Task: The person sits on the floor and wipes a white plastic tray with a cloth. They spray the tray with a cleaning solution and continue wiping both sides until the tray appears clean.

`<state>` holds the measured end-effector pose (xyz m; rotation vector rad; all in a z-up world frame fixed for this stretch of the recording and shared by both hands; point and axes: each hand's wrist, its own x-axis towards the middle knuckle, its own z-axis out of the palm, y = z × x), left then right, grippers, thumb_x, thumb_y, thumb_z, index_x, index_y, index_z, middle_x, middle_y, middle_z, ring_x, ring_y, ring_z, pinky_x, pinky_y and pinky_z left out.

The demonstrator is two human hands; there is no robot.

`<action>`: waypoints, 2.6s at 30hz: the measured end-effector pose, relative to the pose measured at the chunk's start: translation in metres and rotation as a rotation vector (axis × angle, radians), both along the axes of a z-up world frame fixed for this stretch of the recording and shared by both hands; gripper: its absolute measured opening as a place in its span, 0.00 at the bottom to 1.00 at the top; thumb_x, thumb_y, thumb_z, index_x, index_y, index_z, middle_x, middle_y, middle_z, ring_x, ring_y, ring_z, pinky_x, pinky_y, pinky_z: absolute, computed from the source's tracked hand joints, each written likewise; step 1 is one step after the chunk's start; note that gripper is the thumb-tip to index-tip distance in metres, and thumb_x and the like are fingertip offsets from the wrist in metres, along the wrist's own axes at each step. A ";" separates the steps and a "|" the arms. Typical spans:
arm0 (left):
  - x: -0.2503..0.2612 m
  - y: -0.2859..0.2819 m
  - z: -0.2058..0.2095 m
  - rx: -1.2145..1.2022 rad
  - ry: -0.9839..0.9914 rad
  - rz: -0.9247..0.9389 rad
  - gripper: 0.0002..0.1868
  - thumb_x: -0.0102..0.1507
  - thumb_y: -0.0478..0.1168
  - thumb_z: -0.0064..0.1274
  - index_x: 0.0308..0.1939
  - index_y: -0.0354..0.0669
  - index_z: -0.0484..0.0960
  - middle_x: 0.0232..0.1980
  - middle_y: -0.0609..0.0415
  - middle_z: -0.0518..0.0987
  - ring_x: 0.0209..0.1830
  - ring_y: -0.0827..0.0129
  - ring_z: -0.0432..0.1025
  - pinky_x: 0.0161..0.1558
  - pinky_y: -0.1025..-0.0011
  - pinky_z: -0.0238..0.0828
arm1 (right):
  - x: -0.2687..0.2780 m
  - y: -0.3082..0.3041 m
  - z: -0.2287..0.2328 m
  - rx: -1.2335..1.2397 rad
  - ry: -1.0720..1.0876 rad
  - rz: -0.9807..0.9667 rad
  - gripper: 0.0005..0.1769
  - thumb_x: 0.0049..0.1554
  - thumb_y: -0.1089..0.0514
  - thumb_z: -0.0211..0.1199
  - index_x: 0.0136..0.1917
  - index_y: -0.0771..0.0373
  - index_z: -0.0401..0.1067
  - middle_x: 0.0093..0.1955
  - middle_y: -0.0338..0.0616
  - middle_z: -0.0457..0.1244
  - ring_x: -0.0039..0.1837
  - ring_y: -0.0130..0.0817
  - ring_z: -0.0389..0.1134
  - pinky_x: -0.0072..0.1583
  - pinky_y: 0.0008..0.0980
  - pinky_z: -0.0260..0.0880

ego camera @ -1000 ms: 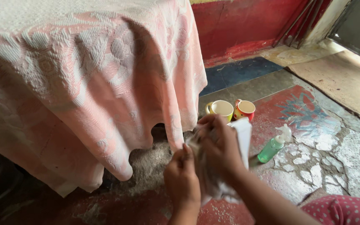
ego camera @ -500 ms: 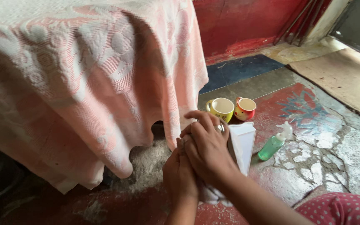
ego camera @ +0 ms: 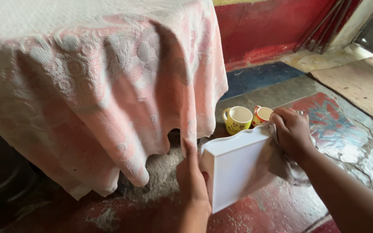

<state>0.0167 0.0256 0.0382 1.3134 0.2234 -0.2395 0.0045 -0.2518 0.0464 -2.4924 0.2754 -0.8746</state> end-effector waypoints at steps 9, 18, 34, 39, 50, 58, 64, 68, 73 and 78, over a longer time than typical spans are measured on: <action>0.002 -0.001 0.018 0.601 -0.277 -0.259 0.39 0.65 0.70 0.25 0.36 0.47 0.86 0.23 0.54 0.82 0.18 0.66 0.76 0.20 0.65 0.67 | 0.021 0.044 0.059 -0.559 0.146 0.254 0.12 0.50 0.54 0.61 0.26 0.58 0.70 0.27 0.48 0.63 0.34 0.49 0.64 0.50 0.48 0.62; 0.001 -0.008 -0.006 0.383 -0.221 -0.316 0.44 0.69 0.73 0.16 0.20 0.41 0.68 0.18 0.56 0.65 0.17 0.67 0.60 0.20 0.65 0.51 | 0.014 0.136 0.035 -0.042 -0.310 0.344 0.09 0.54 0.66 0.63 0.50 0.67 0.73 0.55 0.56 0.62 0.56 0.52 0.67 0.53 0.42 0.70; -0.004 -0.017 -0.007 0.254 0.065 -0.229 0.53 0.68 0.75 0.24 0.46 0.20 0.76 0.41 0.27 0.75 0.44 0.41 0.70 0.43 0.55 0.69 | -0.005 0.158 0.012 0.132 -0.194 0.134 0.17 0.50 0.64 0.63 0.54 0.65 0.71 0.54 0.51 0.62 0.59 0.54 0.62 0.57 0.50 0.63; -0.004 -0.012 -0.003 0.084 -0.067 -0.172 0.53 0.59 0.79 0.25 0.46 0.31 0.82 0.40 0.49 0.83 0.43 0.67 0.78 0.45 0.69 0.73 | -0.003 0.166 0.012 0.028 -0.167 0.130 0.06 0.53 0.62 0.65 0.46 0.60 0.75 0.49 0.44 0.65 0.57 0.49 0.64 0.57 0.45 0.65; 0.003 -0.010 -0.010 0.388 0.024 -0.236 0.53 0.59 0.83 0.16 0.20 0.33 0.70 0.19 0.52 0.64 0.21 0.64 0.63 0.25 0.59 0.59 | -0.001 0.138 0.011 -0.032 -0.036 0.162 0.09 0.45 0.62 0.69 0.40 0.54 0.84 0.54 0.45 0.66 0.56 0.47 0.67 0.53 0.47 0.66; 0.005 -0.005 -0.010 0.416 0.019 -0.300 0.53 0.54 0.83 0.10 0.17 0.37 0.70 0.19 0.49 0.72 0.23 0.62 0.72 0.27 0.58 0.68 | -0.016 0.150 0.014 -0.122 -0.085 0.550 0.10 0.45 0.68 0.66 0.43 0.62 0.78 0.47 0.45 0.69 0.50 0.44 0.71 0.53 0.39 0.73; -0.002 -0.006 -0.011 0.549 -0.098 -0.372 0.55 0.57 0.83 0.10 0.23 0.34 0.73 0.22 0.41 0.72 0.27 0.54 0.71 0.32 0.54 0.65 | -0.008 0.134 0.023 0.057 -0.032 0.221 0.10 0.50 0.69 0.63 0.48 0.66 0.74 0.44 0.52 0.69 0.49 0.49 0.70 0.51 0.44 0.71; 0.004 -0.003 -0.015 0.523 -0.135 -0.337 0.57 0.58 0.83 0.10 0.22 0.29 0.69 0.22 0.40 0.73 0.27 0.52 0.69 0.32 0.53 0.66 | -0.003 0.134 0.013 0.069 -0.077 0.243 0.10 0.53 0.70 0.58 0.49 0.65 0.73 0.44 0.50 0.68 0.49 0.46 0.72 0.53 0.41 0.73; 0.013 0.001 -0.025 0.280 0.034 -0.284 0.57 0.63 0.81 0.15 0.30 0.29 0.81 0.30 0.42 0.77 0.31 0.55 0.74 0.34 0.58 0.67 | -0.037 0.170 -0.015 0.104 0.105 0.334 0.08 0.51 0.66 0.65 0.47 0.61 0.74 0.43 0.50 0.67 0.47 0.49 0.71 0.49 0.42 0.71; 0.010 0.004 -0.023 -0.170 0.178 -0.196 0.46 0.63 0.72 0.27 0.53 0.33 0.81 0.44 0.40 0.85 0.43 0.55 0.82 0.43 0.61 0.79 | -0.078 0.198 -0.002 0.215 -0.018 0.446 0.14 0.52 0.70 0.63 0.52 0.63 0.72 0.44 0.50 0.67 0.49 0.52 0.69 0.51 0.42 0.70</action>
